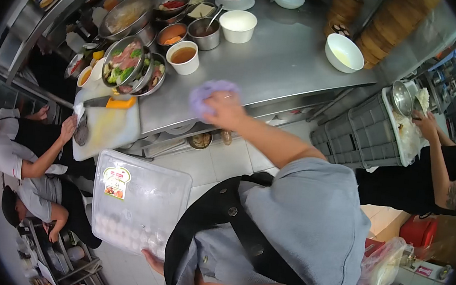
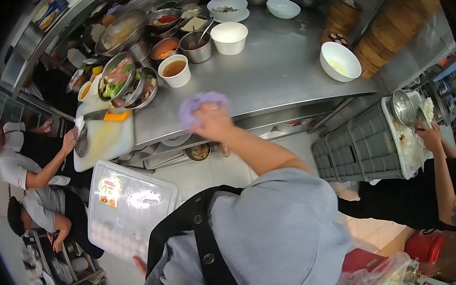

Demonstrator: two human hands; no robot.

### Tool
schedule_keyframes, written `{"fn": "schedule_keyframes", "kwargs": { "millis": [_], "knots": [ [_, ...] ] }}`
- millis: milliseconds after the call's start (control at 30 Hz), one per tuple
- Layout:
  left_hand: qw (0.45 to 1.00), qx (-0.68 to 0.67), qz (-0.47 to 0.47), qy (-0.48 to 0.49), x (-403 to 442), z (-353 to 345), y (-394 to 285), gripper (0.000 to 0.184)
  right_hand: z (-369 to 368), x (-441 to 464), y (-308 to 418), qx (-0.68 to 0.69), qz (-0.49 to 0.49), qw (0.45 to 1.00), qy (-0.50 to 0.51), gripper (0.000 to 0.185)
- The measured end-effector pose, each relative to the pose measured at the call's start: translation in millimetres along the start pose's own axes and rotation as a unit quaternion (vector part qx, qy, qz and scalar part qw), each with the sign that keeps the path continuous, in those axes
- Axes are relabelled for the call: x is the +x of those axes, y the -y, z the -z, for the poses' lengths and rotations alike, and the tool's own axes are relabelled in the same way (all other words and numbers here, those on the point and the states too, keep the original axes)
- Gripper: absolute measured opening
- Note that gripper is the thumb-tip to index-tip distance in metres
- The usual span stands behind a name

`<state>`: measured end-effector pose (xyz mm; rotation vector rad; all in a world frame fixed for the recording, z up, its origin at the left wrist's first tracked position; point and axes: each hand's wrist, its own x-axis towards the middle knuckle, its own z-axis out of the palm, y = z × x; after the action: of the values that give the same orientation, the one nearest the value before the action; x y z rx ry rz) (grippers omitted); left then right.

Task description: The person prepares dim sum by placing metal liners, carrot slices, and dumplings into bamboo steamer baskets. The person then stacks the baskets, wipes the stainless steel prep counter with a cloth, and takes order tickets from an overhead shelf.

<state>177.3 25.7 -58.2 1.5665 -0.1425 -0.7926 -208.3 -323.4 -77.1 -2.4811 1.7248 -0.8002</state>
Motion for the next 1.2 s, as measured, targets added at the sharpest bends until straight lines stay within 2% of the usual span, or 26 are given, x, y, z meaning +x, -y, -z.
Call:
{"fn": "schedule_keyframes", "kwargs": {
  "millis": [100, 167, 200, 233, 267, 300, 333, 467, 567, 633, 733, 800, 833, 900, 933, 1000, 1100, 1200],
  "knots": [
    [0.971, -0.115, 0.147, 0.152, 4, -16, -12, 0.076, 52, -26, -88, -0.155, -0.151, 0.976, -0.001, 0.057],
    [0.864, -0.211, 0.336, 0.309, 14, -21, -16, 0.082, 92, -37, -130, -0.169, -0.264, 0.949, 0.04, 0.066],
    [0.94, -0.185, 0.225, 0.177, -1, -50, -16, 0.075, 100, -42, -152, -0.182, -0.291, 0.939, 0.024, 0.067],
    [0.986, -0.114, 0.114, 0.037, -15, -79, -17, 0.067, 107, -45, -174, -0.194, -0.315, 0.929, 0.008, 0.068],
    [0.992, -0.059, -0.006, -0.107, -26, -96, -15, 0.06, 112, -43, -196, -0.205, -0.338, 0.919, -0.007, 0.069],
    [0.992, -0.094, 0.026, -0.074, -18, -91, -5, 0.063, 111, -37, -221, -0.208, -0.351, 0.912, -0.026, 0.069],
    [0.995, -0.071, 0.013, -0.07, -13, -87, 5, 0.065, 106, -29, -248, -0.21, -0.365, 0.906, -0.046, 0.07],
    [0.984, 0.046, -0.061, -0.161, -90, -177, -16, 0.072, 99, 16, -350, -0.224, -0.386, 0.887, -0.123, 0.064],
    [0.989, 0.08, -0.088, -0.088, -70, -135, 20, 0.073, 88, 53, -423, -0.222, -0.391, 0.877, -0.172, 0.059],
    [0.989, 0.048, -0.064, -0.121, -104, -169, 9, 0.073, 89, 73, -452, -0.203, -0.44, 0.858, -0.168, 0.059],
    [0.99, 0.056, -0.054, -0.117, -126, -180, 9, 0.073, 95, 103, -459, -0.205, -0.473, 0.851, -0.103, 0.052],
    [0.991, 0.043, -0.067, -0.106, -122, -172, 20, 0.072, 99, 122, -434, -0.191, -0.449, 0.871, -0.051, 0.05],
    [0.99, 0.039, -0.068, -0.114, -124, -167, 27, 0.072, 95, 129, -418, -0.185, -0.436, 0.88, -0.026, 0.05],
    [0.988, 0.03, -0.072, -0.129, -141, -202, 13, 0.07, 76, 139, -387, -0.181, -0.366, 0.913, -0.009, 0.049],
    [0.986, 0.061, -0.102, -0.115, -133, -188, 23, 0.067, 67, 142, -371, -0.178, -0.33, 0.927, -0.002, 0.048],
    [0.991, 0.018, -0.072, -0.114, -142, -208, 13, 0.064, 56, 146, -344, -0.151, -0.291, 0.945, 0.018, 0.048],
    [0.994, -0.033, -0.03, -0.095, -154, -234, -10, 0.072, 49, 139, -319, -0.132, -0.256, 0.957, 0.025, 0.047],
    [0.996, -0.06, -0.017, -0.068, -147, -229, -14, 0.076, 52, 120, -299, -0.132, -0.226, 0.965, 0.025, 0.045]
  ]
}}
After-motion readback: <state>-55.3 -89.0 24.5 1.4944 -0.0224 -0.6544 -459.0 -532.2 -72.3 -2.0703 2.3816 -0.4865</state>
